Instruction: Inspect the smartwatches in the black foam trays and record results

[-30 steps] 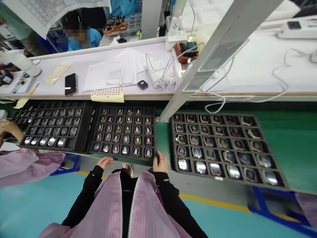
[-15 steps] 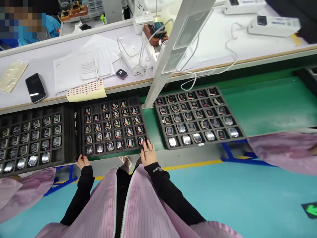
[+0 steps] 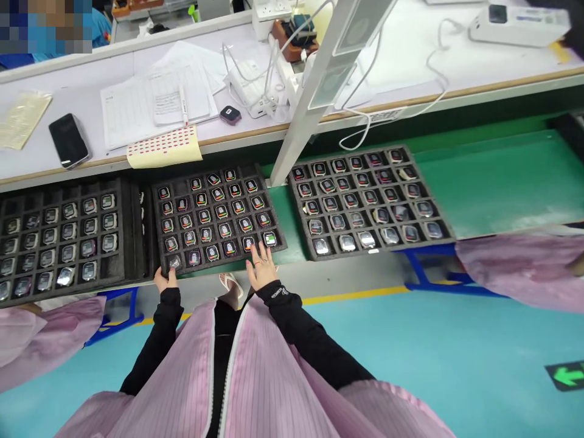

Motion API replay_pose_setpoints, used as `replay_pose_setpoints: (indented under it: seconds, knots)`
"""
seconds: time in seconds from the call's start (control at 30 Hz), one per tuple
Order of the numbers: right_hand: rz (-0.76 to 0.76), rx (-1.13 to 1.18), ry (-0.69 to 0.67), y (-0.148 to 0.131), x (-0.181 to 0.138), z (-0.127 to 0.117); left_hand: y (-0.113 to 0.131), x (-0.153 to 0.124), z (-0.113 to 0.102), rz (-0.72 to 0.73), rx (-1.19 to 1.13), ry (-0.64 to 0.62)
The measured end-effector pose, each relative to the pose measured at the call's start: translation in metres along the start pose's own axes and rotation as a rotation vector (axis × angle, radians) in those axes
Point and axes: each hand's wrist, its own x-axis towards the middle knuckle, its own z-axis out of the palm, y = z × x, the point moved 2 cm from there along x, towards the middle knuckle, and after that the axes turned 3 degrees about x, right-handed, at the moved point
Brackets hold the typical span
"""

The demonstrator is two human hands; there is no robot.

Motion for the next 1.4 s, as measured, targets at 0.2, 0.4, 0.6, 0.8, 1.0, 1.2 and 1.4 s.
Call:
replay_pose_setpoints:
  seconds: [0.2,0.4,0.6,0.8,1.0,1.2,1.4]
  knots:
    - [0.000,-0.047,0.001,-0.002,0.002,0.011,0.032,-0.012,-0.016,0.389,0.130,0.114]
    - [-0.104,0.004,-0.047,-0.026,0.001,0.020,0.044,-0.048,-0.009,0.717,0.105,-0.039]
    - [-0.064,-0.036,-0.071,-0.033,0.001,0.033,0.032,-0.045,-0.004,0.756,0.167,-0.102]
    - [-0.001,-0.112,-0.101,-0.040,0.003,0.036,0.026,-0.039,0.000,0.760,0.307,-0.094]
    - [-0.057,-0.092,-0.050,-0.049,0.009,0.036,0.021,-0.040,0.003,0.817,0.261,-0.009]
    - [-0.057,-0.110,-0.075,-0.047,0.008,0.043,0.020,-0.043,0.004,0.809,0.265,0.008]
    - [-0.161,-0.024,-0.073,-0.064,0.014,0.036,0.018,-0.045,0.006,0.800,0.238,0.012]
